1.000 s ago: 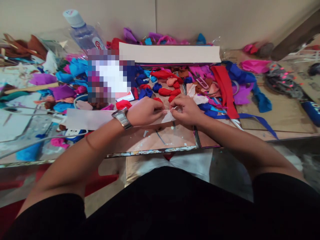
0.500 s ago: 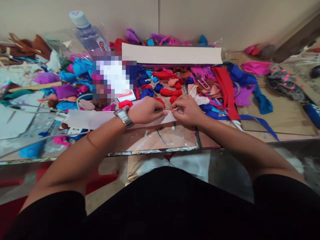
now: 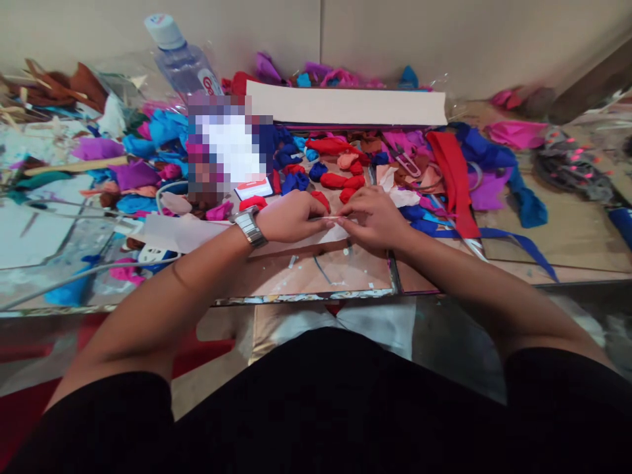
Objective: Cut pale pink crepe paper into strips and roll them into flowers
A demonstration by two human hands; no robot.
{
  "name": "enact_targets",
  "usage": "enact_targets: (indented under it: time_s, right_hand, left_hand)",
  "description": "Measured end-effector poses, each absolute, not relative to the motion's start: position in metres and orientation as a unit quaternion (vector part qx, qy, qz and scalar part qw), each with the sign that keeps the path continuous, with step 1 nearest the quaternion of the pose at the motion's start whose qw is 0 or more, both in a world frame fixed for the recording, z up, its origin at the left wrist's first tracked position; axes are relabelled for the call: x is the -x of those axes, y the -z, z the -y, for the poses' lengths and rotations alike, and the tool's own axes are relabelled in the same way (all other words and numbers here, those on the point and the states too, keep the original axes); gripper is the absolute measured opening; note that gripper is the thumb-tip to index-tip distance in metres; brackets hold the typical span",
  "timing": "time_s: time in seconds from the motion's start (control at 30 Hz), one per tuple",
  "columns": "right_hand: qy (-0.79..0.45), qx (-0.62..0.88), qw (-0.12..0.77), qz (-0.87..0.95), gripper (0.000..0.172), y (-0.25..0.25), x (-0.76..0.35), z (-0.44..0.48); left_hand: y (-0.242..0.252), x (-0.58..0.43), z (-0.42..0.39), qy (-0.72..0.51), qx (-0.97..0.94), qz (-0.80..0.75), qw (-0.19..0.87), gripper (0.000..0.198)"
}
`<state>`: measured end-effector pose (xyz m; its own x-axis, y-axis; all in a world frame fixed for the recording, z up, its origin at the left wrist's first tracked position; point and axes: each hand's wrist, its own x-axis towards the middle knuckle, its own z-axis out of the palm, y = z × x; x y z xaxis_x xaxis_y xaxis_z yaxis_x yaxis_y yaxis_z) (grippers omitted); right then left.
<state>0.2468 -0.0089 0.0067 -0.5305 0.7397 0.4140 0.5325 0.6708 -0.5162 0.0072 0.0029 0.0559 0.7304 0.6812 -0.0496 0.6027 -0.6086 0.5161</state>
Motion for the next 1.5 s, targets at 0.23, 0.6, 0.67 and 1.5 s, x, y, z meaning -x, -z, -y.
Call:
enact_targets:
  time_s: [0.23, 0.6, 0.67, 1.5]
  right_hand:
    - [-0.138, 0.356, 0.303, 0.873, 0.029, -0.0040, -0.2468, 0.0079]
    - [-0.112, 0.353, 0.306, 0.877, 0.021, -0.0048, -0.2438, 0.0112]
    - [-0.115, 0.354, 0.302, 0.878, 0.020, -0.0043, -0.2442, 0.0110]
    - [-0.115, 0.351, 0.321, 0.872, 0.026, -0.0042, -0.2443, 0.0111]
  left_hand:
    - [-0.0545, -0.0075, -0.0027, -0.074, -0.885, -0.358, 0.290, 0.040]
    - [-0.0556, -0.0070, -0.0022, -0.055, -0.873, -0.367, 0.317, 0.038]
    - [-0.0550, -0.0059, -0.0038, -0.044, -0.877, -0.358, 0.317, 0.034]
    - [-0.0556, -0.0083, -0.0031, -0.073, -0.870, -0.364, 0.324, 0.036]
